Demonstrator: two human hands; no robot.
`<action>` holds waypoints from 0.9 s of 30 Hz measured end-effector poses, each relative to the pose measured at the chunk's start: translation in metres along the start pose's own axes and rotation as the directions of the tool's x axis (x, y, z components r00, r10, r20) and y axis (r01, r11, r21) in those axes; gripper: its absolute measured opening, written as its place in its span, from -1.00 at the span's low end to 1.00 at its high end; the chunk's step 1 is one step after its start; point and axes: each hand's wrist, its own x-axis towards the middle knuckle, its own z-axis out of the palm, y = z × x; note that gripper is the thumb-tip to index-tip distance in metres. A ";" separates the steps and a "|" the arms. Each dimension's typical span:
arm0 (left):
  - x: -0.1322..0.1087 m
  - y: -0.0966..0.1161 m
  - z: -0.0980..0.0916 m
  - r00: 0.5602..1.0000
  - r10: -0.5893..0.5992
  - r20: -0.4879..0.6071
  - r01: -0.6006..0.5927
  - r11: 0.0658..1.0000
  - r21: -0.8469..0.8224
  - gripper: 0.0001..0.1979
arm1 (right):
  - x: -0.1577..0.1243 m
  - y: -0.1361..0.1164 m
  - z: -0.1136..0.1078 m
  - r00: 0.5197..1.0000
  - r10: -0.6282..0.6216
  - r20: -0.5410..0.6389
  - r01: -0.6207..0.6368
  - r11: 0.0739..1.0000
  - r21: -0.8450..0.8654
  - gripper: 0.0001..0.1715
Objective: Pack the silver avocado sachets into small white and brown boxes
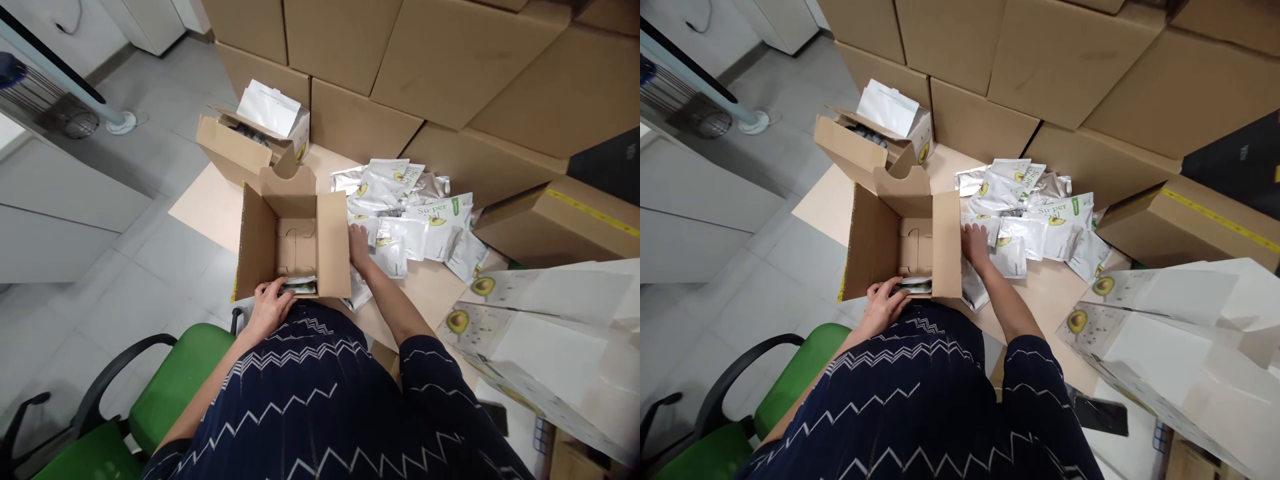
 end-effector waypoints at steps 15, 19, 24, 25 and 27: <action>0.002 0.005 0.002 0.998 -0.051 0.031 0.052 0.998 -0.041 -0.78 | -0.043 -0.018 -0.192 0.619 0.373 -0.691 0.534 0.446 0.719 -0.73; 0.001 0.006 0.002 0.999 -0.038 0.003 0.038 0.999 0.035 -0.77 | -0.044 -0.079 -0.176 0.872 0.114 -0.477 0.414 0.350 0.840 -0.68; 0.000 0.007 0.003 0.998 -0.064 0.011 0.064 0.998 0.021 -0.76 | -0.034 -0.116 -0.135 0.972 -0.108 -0.208 0.235 0.482 0.844 -0.70; -0.001 0.007 0.003 0.997 -0.073 0.018 0.073 0.997 0.006 -0.76 | -0.032 -0.118 -0.127 0.978 -0.154 -0.142 0.204 0.548 0.811 -0.76; -0.001 0.008 0.004 0.996 -0.086 0.029 0.086 0.996 -0.012 -0.75 | -0.028 -0.119 -0.114 0.965 -0.261 0.012 0.177 0.684 0.707 -0.86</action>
